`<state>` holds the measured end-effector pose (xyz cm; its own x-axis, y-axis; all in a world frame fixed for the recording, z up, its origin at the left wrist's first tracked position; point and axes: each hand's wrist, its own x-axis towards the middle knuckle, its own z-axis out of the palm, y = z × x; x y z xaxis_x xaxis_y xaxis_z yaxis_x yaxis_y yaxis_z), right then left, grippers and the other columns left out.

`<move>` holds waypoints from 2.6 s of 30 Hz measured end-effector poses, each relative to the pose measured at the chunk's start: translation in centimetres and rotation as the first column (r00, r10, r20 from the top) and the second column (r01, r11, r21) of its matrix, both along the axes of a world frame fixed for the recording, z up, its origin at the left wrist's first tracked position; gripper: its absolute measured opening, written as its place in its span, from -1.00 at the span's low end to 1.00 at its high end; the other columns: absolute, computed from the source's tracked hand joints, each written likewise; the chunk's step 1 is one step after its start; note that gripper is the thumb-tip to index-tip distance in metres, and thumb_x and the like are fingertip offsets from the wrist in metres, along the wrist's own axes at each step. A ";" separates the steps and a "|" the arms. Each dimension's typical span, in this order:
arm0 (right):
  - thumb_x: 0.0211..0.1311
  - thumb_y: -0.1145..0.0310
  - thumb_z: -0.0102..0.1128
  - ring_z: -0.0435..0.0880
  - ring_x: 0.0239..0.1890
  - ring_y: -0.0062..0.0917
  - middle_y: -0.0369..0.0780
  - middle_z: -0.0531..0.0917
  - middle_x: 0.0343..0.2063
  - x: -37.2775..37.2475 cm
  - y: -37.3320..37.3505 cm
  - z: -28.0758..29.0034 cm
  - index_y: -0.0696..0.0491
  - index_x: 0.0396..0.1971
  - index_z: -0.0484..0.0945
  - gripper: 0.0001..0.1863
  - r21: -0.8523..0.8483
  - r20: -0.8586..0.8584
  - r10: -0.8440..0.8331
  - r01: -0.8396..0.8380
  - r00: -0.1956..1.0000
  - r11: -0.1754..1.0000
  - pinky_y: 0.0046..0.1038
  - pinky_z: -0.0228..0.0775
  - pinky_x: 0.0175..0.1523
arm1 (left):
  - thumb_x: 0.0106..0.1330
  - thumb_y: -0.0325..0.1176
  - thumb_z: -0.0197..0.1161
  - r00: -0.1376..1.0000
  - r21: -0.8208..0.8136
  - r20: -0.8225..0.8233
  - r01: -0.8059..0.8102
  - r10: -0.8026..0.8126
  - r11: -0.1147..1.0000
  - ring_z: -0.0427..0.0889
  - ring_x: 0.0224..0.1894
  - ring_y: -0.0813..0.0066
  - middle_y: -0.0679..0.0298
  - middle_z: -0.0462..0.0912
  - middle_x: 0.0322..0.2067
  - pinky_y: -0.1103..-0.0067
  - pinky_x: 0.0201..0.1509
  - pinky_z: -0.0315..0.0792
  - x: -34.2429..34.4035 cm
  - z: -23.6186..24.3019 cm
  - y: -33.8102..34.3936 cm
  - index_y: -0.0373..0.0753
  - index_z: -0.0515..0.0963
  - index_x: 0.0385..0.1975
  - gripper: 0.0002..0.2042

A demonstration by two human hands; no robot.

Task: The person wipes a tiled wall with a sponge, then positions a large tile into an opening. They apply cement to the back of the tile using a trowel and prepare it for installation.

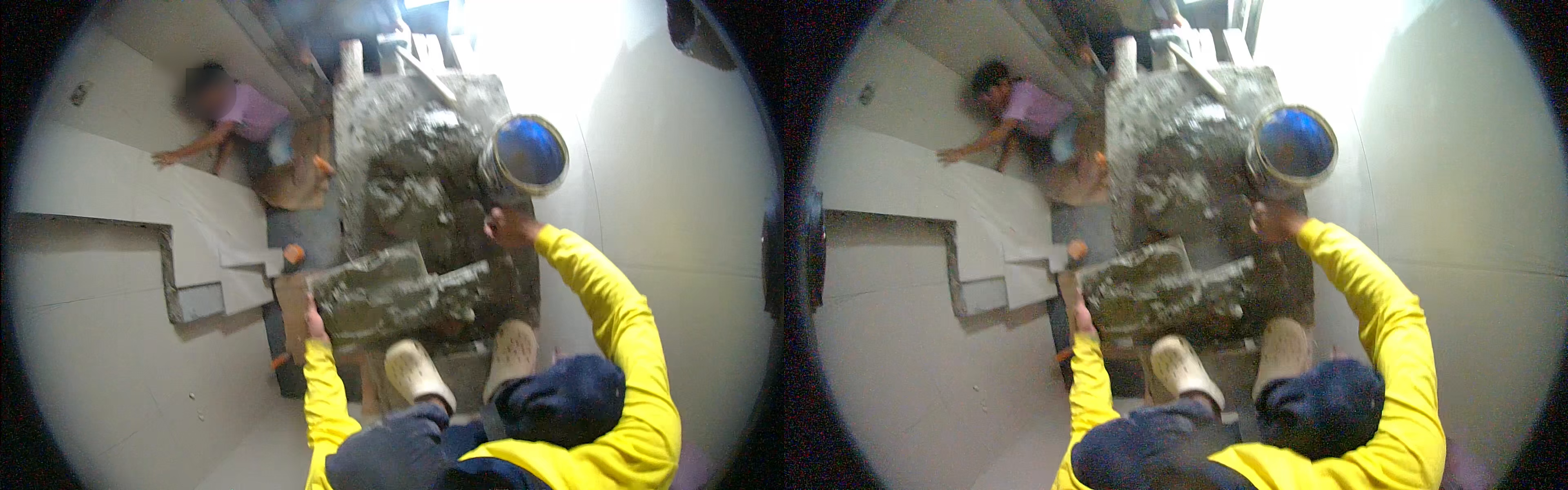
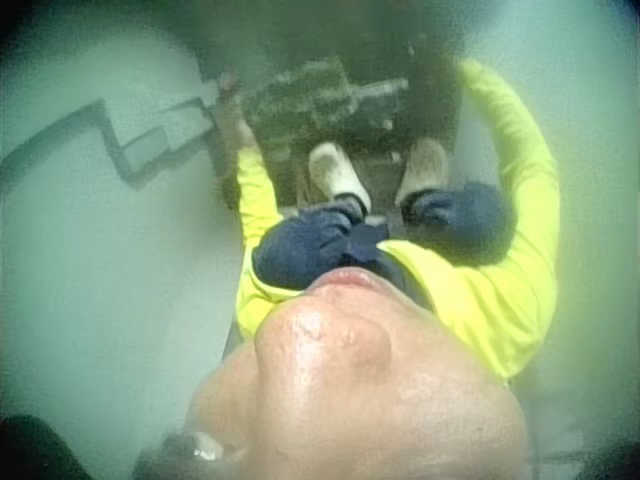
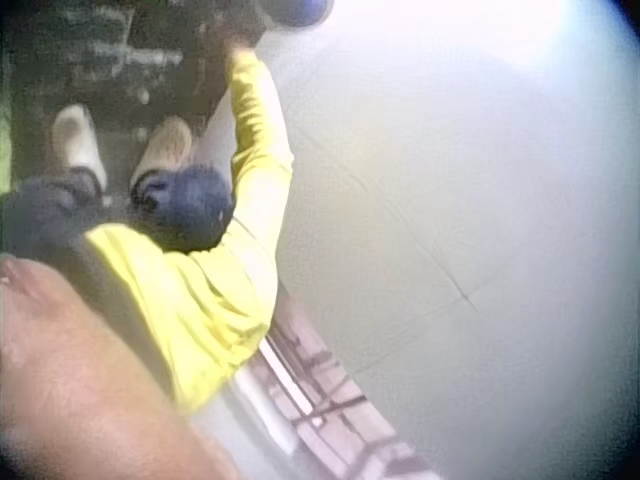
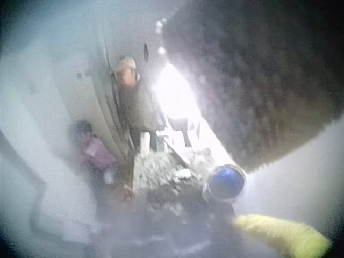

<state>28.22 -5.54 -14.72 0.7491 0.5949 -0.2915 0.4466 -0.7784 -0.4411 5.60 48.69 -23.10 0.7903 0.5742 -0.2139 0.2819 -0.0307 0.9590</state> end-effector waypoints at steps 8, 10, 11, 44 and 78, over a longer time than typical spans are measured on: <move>0.38 0.09 0.21 0.35 -0.59 -0.43 -0.12 0.40 -0.70 -3.4 -4.9 4.0 0.22 -0.49 0.54 -0.55 0.089 -0.270 -0.211 0.243 0.940 0.966 -0.23 0.29 -0.41 | 0.51 0.26 -0.01 0.951 -0.402 -0.306 -0.097 -0.034 0.910 0.05 0.57 0.20 0.07 0.12 0.54 0.33 0.60 -0.07 0.1 -1.5 -0.9 -0.36 0.18 0.50 -0.17; 0.37 0.12 0.24 0.29 -0.61 -0.54 -0.16 0.38 -0.72 -4.7 -6.2 7.6 0.23 -0.50 0.52 -0.56 0.128 -0.247 -0.198 0.235 0.948 0.964 -0.28 0.26 -0.46 | 0.52 0.25 -0.02 0.937 -0.119 -0.348 -0.080 0.034 0.990 0.18 0.53 0.20 0.06 0.24 0.49 0.31 0.57 0.05 2.1 2.9 -5.3 -0.37 0.26 0.46 -0.20; 0.38 0.14 0.25 0.42 -0.60 -0.49 -0.08 0.49 -0.66 -5.5 -4.9 9.7 0.21 -0.44 0.62 -0.61 0.152 -0.233 -0.202 0.241 0.951 0.959 -0.29 0.35 -0.43 | 0.52 0.24 -0.01 0.929 -0.163 -0.363 -0.145 0.077 0.976 0.29 0.46 0.21 0.08 0.34 0.42 0.33 0.53 0.15 0.8 1.5 -3.1 -0.37 0.31 0.43 -0.23; 0.17 0.38 0.32 0.70 -0.34 -0.37 -0.18 0.67 -0.38 -22.4 -7.1 13.8 0.16 0.00 0.58 -0.61 -0.156 0.307 0.025 0.025 0.951 0.987 -0.37 0.57 -0.27 | 0.60 0.10 -0.02 0.981 -0.460 -0.190 -0.045 -0.048 0.887 0.46 0.35 0.27 0.21 0.44 0.37 0.38 0.44 0.30 1.8 2.9 -3.4 -0.30 0.36 0.41 -0.38; 0.45 0.24 0.09 0.60 -0.45 0.10 0.14 0.59 -0.52 -15.9 -5.5 18.1 0.23 -0.42 0.61 -0.65 -0.130 -0.475 -0.263 0.228 0.840 0.965 -0.07 0.44 -0.30 | 0.62 0.05 -0.05 0.976 -0.440 -0.215 -0.064 -0.036 0.896 0.51 0.31 0.29 0.18 0.49 0.32 0.40 0.40 0.37 1.0 0.4 -0.5 -0.36 0.37 0.38 -0.40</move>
